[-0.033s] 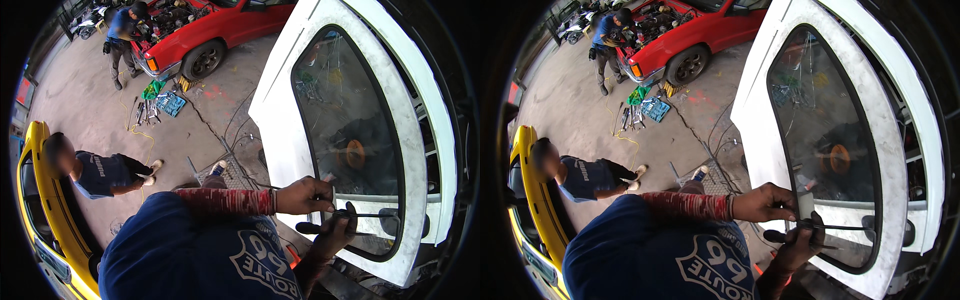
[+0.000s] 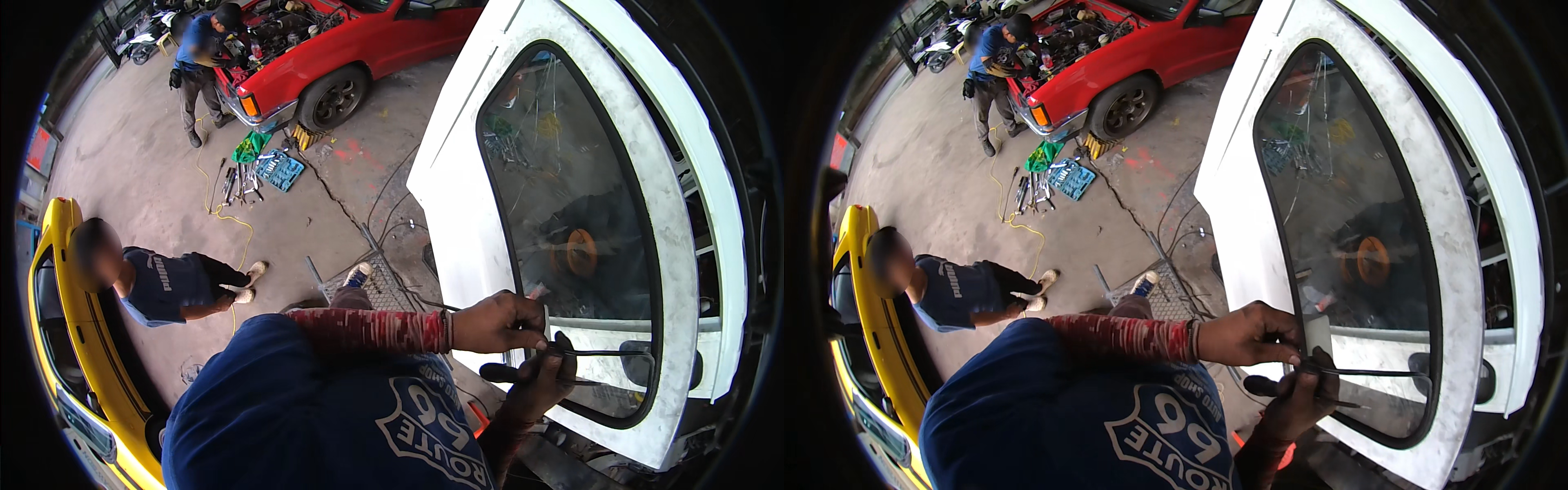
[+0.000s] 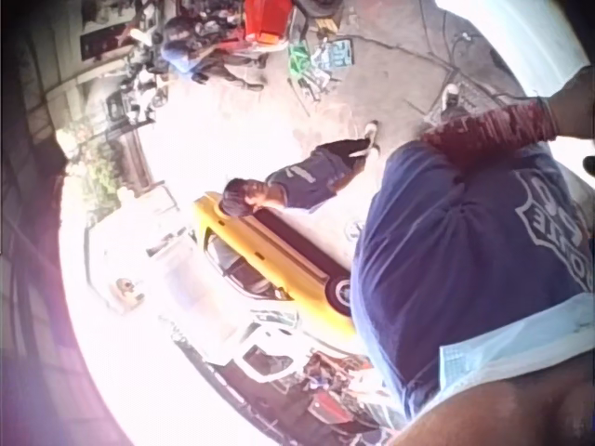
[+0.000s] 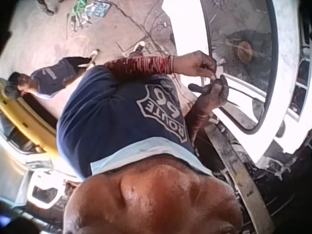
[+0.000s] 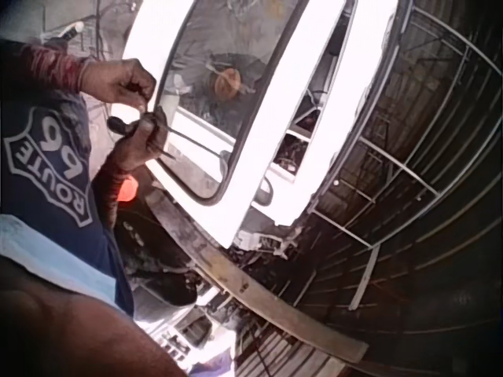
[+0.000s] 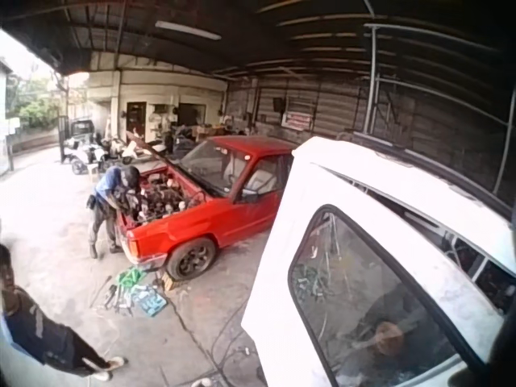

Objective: The person installs a rubber weather seal around the window frame of a white car door using a screwdriver to press the seal into place. The person repeatedly works along the perimeter of the window, adjusting and seating the seal.

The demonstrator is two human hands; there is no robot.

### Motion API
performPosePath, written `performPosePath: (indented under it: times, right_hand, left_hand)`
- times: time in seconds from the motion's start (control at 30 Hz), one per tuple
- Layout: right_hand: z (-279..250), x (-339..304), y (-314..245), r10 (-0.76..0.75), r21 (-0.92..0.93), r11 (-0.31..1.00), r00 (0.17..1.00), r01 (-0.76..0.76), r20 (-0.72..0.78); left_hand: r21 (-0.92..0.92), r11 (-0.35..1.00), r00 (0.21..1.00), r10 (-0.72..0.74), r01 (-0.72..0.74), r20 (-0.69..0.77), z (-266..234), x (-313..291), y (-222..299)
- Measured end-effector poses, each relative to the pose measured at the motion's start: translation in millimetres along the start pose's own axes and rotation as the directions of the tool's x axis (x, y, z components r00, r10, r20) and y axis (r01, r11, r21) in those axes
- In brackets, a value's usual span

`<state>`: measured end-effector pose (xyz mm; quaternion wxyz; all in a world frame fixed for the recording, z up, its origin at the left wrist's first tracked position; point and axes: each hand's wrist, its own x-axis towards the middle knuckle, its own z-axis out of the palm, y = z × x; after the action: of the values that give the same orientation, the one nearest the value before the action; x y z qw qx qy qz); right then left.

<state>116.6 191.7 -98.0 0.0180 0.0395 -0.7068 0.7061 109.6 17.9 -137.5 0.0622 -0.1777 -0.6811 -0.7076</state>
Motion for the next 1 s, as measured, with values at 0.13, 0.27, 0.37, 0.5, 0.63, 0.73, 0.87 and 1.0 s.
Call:
performPosePath:
  times: [0.13, 0.27, 0.37, 0.5, 0.63, 0.73, 0.87, 1.0]
  right_hand:
    - [3.0, -10.3, 9.4, 0.041, -0.016, 0.999, 0.997, -0.042, -0.058]
    - [-0.6, -5.9, 7.1, -0.008, -0.032, 0.999, 0.998, 0.006, -0.061]
    - [5.8, -7.0, 4.6, -0.020, -0.005, 1.000, 0.998, 0.020, -0.065]
    - [14.5, -4.1, 2.2, 0.006, 0.063, 0.998, 0.992, 0.002, -0.127]
    - [17.4, 9.7, -0.6, -0.109, 0.112, 0.986, 0.987, 0.122, -0.115]
    - [20.0, 12.1, -1.6, -0.126, 0.109, 0.985, 0.988, 0.136, -0.094]
    - [28.3, 9.6, 0.6, -0.160, -0.053, 0.987, 0.980, 0.154, -0.120]
    - [25.9, 8.3, 3.8, -0.067, -0.060, 0.996, 0.994, 0.062, -0.086]
  left_hand:
    - [-0.118, 0.990, 0.996, 0.079, -0.073, 0.042, -7.3, -10.3, -5.3]
    - [-0.082, 0.995, 0.988, -0.052, 0.064, 0.144, -33.6, -38.0, -9.6]
    - [-0.009, 0.996, 0.994, 0.091, -0.091, 0.062, -39.9, -50.9, -7.2]
    - [0.049, 0.985, 0.986, 0.168, -0.167, -0.006, -23.9, -43.7, -1.0]
    - [0.054, 0.974, 0.974, 0.222, -0.220, -0.036, -16.4, -44.0, -2.4]
    - [-0.041, 0.998, 0.999, -0.039, 0.039, -0.016, -29.1, -68.5, -12.1]
    - [-0.094, 0.935, 0.940, -0.338, 0.341, 0.051, -59.4, -106.4, -31.4]
    - [0.000, 0.989, 0.987, -0.145, 0.145, -0.073, -59.7, -122.1, -32.0]
